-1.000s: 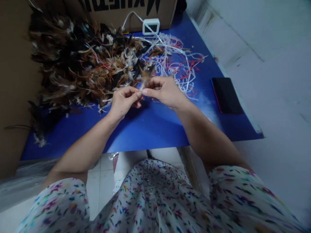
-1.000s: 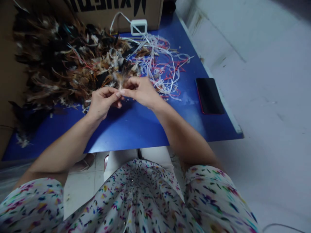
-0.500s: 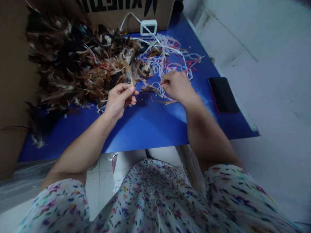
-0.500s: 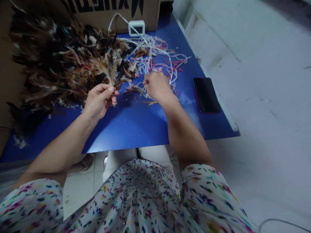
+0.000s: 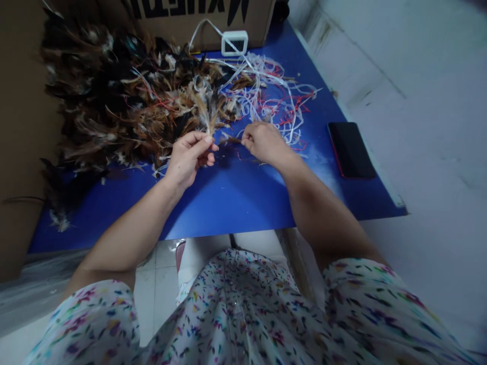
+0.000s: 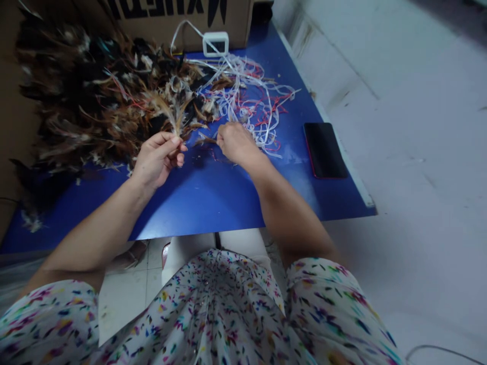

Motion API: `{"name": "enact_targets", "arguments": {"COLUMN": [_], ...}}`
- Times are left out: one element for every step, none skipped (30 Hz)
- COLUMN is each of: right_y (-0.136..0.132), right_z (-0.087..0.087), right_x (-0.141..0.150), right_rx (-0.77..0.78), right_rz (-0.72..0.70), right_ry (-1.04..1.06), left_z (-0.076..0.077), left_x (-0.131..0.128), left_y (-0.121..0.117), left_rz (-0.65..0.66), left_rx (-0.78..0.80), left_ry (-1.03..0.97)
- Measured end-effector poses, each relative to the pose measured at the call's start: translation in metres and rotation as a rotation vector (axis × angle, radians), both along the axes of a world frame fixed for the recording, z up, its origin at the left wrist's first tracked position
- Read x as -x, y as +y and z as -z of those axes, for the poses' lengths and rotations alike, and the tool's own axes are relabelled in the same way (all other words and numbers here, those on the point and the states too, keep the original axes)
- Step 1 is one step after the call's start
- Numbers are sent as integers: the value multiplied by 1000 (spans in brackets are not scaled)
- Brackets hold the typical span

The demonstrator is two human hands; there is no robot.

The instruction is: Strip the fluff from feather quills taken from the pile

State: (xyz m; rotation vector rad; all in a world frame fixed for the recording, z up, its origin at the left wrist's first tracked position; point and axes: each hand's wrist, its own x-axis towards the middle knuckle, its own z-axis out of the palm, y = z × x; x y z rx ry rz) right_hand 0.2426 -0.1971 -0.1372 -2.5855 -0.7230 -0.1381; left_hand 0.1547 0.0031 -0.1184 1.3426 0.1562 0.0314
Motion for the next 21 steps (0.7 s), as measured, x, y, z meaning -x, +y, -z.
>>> {"name": "enact_targets", "arguments": {"right_y": [-1,-3,-4,-6,-8,-9,-10,-11,-11,-10,-9,-7,-5,-4,-3,-3,-3,-4,-6,-8,-10], "right_z": [-2,-4,-6,-9,-11,-14,-17,-20,-23,-27,-30,-33,-36,-38,-39,-39,-38,-37,-35,-34,-33], "right_x": [-1,-1,-2,-3,-4,-5,-5,-5,-4,-3,-1,1,3,5,6,6,5,3,1,-1,-2], "right_rx": [-48,-105,-168,-233,-298,-362,-428,-494,-562,-629,-691,-744,-787,-821,-845,-859,-865,-862,-854,-840,-818], "right_rz": [6,17,30,46,62,75,87,97,110,128,149,172,199,221,234,233,220,200,181,174,182], "right_ry": [12,30,50,69,85,101,120,148,185,229,274,316,349,372,385,392,392,385,364,327,270], "left_z": [0,0,0,0,0,0,0,-1,-1,-1,-1,0,0,0,0,0,0,0,0,-1,-1], "left_x": [0,0,0,0,0,0,0,0,0,1,1,1,1,1,1,1,1,1,1,1,2], "left_y": [0,0,0,0,0,0,-1,-1,-1,-1,-2,-2,-2,-2,-2,-2,-2,-3,-3,-3,-3], "left_rz": [-4,-7,-10,-11,-13,-14,-15,-18,-21,-26,-29,-31,-30,-27,-22,-18,-14,-13,-13,-14,-14], "left_rx": [-2,-1,3,10,18,25,30,30,27,23,20,20,24,31,38,45,49,49,46,42,38], "left_ry": [2,4,5,4,4,6,9,14,21,28,35,38,39,39,38,36,35,36,39,43,47]}}
